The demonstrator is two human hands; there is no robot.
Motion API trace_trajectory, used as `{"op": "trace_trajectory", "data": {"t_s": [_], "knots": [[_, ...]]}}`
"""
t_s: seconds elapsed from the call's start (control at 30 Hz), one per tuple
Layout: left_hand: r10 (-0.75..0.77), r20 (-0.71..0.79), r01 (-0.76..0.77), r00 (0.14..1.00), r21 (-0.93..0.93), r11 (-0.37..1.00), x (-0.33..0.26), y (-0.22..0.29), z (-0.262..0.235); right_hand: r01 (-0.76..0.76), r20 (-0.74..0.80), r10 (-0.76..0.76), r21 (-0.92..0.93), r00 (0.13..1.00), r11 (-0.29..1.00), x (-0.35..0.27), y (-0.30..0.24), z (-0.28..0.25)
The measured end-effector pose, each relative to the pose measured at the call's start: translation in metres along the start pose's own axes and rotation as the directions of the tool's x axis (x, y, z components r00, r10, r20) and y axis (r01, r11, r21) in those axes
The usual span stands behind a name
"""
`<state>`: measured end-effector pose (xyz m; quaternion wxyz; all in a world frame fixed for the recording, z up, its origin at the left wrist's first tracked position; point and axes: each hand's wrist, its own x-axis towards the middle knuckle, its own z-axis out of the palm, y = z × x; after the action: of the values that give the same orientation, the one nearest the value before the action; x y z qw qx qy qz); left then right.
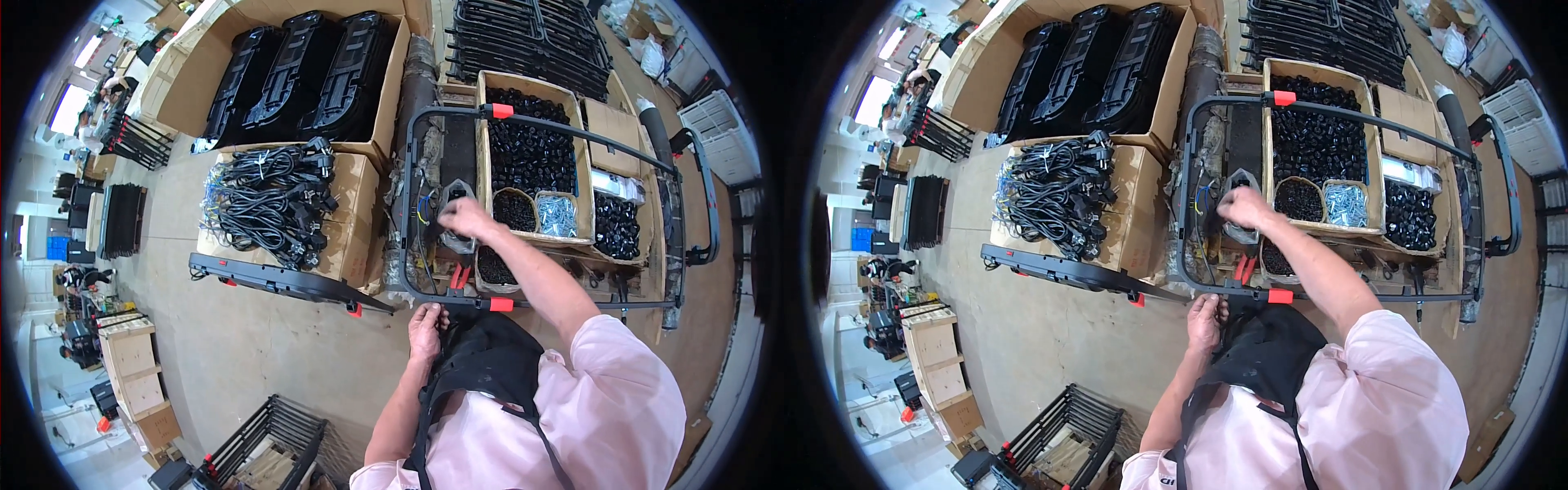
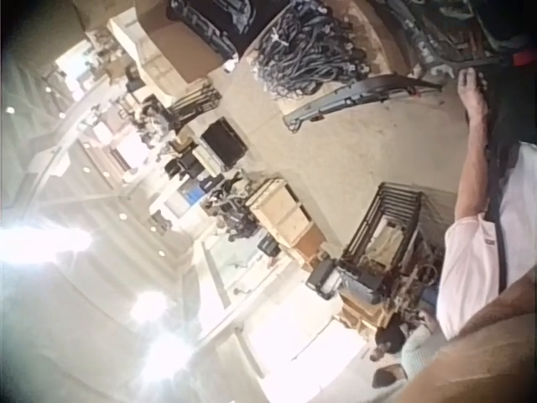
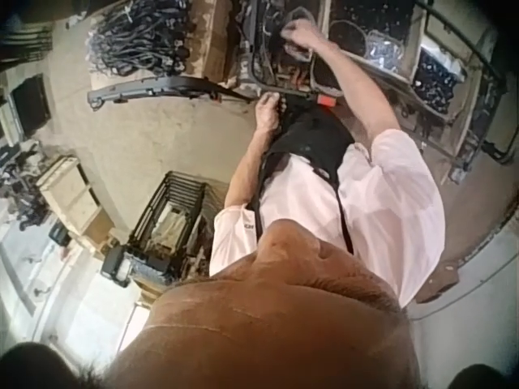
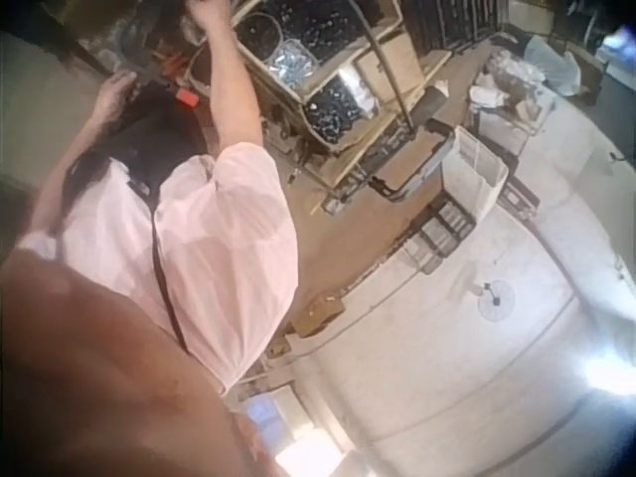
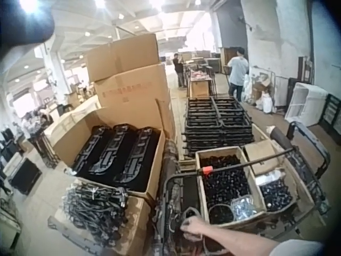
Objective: Assembling a leaf blower component using a powered screwdriver.
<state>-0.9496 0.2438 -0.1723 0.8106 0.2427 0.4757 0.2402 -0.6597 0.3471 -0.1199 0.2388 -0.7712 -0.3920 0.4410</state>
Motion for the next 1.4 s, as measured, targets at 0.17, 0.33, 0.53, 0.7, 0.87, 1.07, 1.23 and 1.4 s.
{"op": "trace_trajectory", "data": {"t_s": [0.17,0.33,0.53,0.7,0.87,1.07,1.23,1.4], "knots": [[0.050,-0.057,-0.049,0.997,0.012,0.999,-0.003,-0.002,0.002,0.203,-0.033,-0.301,-0.666,0.953,0.718,0.026,0.029,-0.005],[0.004,-0.080,-0.009,0.997,-0.056,0.998,-0.004,-0.004,0.006,0.260,0.215,-0.157,-0.893,0.964,0.369,0.053,0.070,0.050],[-0.019,-0.063,0.013,0.998,-0.091,0.996,-0.002,-0.002,0.008,0.174,0.140,-0.133,-0.938,0.981,0.299,0.074,0.103,0.083],[-0.010,-0.075,0.002,0.997,-0.107,0.994,-0.006,-0.001,0.004,0.237,0.251,0.002,-0.918,0.968,0.319,0.077,0.082,0.071],[-0.037,-0.018,0.035,0.999,-0.093,0.995,-0.002,-0.002,0.003,0.216,0.203,-0.076,-0.891,0.976,0.399,0.073,0.098,0.082],[-0.044,-0.010,0.043,0.999,-0.078,0.996,-0.002,-0.002,0.000,0.149,0.112,-0.104,-0.855,0.988,0.496,0.075,0.099,0.077],[-0.072,0.014,0.073,0.997,-0.095,0.993,-0.001,0.000,0.002,0.144,0.059,-0.167,-0.817,0.984,0.558,0.082,0.105,0.066],[-0.077,0.013,0.077,0.997,-0.063,0.995,0.001,0.002,-0.003,0.039,-0.025,-0.081,-0.712,0.996,0.701,0.097,0.092,0.056]]}}
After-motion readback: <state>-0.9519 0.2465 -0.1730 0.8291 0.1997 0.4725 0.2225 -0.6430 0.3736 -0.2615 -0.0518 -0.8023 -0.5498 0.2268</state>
